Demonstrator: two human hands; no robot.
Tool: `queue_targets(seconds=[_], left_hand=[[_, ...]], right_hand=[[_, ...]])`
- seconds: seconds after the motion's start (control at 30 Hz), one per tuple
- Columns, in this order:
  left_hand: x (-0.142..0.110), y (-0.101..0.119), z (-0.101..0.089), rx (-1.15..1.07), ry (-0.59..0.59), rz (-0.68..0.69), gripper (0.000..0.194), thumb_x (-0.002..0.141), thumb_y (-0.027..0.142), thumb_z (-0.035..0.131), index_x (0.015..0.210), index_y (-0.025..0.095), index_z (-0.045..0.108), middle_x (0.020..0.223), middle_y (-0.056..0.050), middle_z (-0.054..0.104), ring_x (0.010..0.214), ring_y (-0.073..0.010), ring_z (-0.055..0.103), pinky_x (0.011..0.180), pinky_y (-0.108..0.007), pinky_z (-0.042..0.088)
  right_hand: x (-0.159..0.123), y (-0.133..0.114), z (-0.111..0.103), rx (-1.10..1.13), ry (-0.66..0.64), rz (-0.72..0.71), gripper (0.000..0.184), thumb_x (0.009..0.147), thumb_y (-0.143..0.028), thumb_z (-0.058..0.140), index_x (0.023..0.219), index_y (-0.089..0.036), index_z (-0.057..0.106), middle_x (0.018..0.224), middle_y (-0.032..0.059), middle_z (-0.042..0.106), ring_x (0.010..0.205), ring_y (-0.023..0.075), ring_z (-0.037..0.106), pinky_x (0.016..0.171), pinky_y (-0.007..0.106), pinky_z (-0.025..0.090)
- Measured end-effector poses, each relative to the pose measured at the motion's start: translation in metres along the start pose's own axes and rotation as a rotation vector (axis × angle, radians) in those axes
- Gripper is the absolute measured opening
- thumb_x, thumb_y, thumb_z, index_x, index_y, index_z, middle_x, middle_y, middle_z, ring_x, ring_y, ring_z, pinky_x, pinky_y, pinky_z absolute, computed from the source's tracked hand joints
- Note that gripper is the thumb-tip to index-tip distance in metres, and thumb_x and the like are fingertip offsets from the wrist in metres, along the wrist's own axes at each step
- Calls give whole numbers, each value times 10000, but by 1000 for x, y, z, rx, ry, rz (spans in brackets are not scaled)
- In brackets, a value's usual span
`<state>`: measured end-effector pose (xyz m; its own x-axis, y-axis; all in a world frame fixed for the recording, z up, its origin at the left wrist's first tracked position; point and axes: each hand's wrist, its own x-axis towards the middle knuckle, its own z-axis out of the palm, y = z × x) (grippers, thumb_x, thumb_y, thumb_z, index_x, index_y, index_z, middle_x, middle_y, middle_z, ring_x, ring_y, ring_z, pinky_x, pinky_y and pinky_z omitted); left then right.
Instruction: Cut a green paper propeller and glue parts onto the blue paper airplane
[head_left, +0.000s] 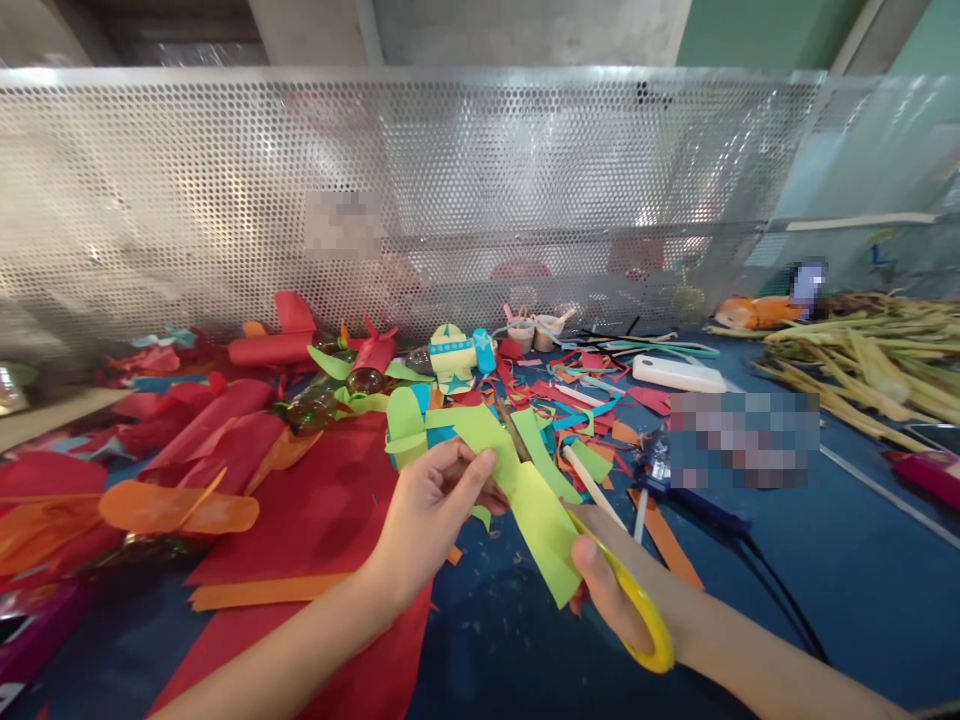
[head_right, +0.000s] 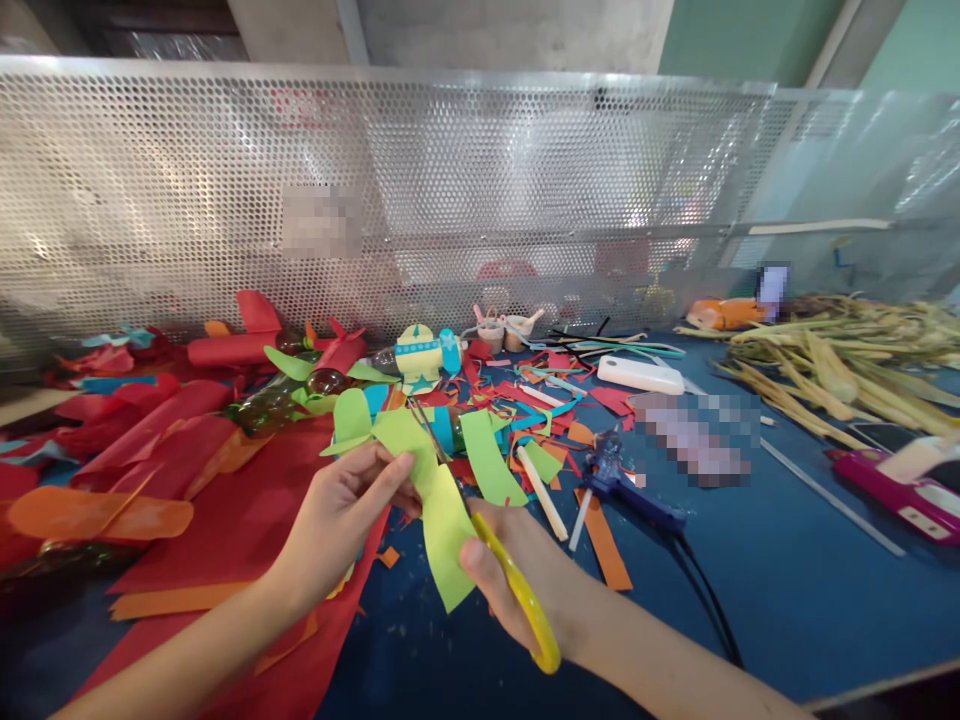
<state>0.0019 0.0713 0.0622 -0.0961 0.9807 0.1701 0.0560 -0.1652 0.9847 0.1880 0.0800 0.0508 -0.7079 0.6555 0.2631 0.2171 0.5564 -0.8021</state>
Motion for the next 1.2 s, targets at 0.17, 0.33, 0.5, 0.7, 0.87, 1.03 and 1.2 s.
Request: queue_targets(seconds=[0.17,0.33,0.5,0.7,0.87,1.03,1.2], left_hand=[[0,2,-1,7,6,17,253,768,355,630,620,184,516,536,59,586,505,-104,625,553,-201,520],[0,3,-1,13,9,14,257,770,359,624,616,184,515,527,57,572,499,-104,614,547,-206,514],[1,1,-2,9,6,10,251,778,356,617,623,183,521,525,58,565,496,-101,607,544,-202,508],[1,2,-1,-3,11,16,257,774,357,622,612,182,529,528,54,562,503,-101,598,548,-210,510],[2,4,0,0,16,13,266,767,360,630,597,179,533,513,47,559,492,-109,587,542,-226,517],[2,4,-1,6,35,11,270,762,363,632,591,181,531,519,48,542,497,-108,580,544,-222,520],[2,4,-1,10,49,13,262,760,358,632,593,180,537,540,47,531,515,-108,580,549,-215,522]], right_hand=[[0,7,1,-22,13,-30,590,906,-634,126,798,-186,495,654,-1,421,523,128,449,487,262,373],[-2,13,4,-9,9,1,577,908,-634,137,785,-180,472,654,-12,381,515,116,431,469,254,355],[-1,8,3,-6,16,5,578,904,-641,135,774,-182,463,654,-12,389,509,113,425,465,248,357],[1,2,1,-25,5,-7,599,910,-630,105,735,-182,462,618,-18,380,497,110,407,460,240,345],[1,3,2,-30,8,4,627,894,-654,96,739,-181,477,600,-16,374,492,118,387,443,249,329],[1,4,1,-44,5,2,636,893,-651,83,704,-187,475,584,-16,342,483,122,374,434,257,319],[1,5,2,-17,7,19,635,899,-644,103,733,-182,505,582,-13,363,481,123,387,442,262,324]])
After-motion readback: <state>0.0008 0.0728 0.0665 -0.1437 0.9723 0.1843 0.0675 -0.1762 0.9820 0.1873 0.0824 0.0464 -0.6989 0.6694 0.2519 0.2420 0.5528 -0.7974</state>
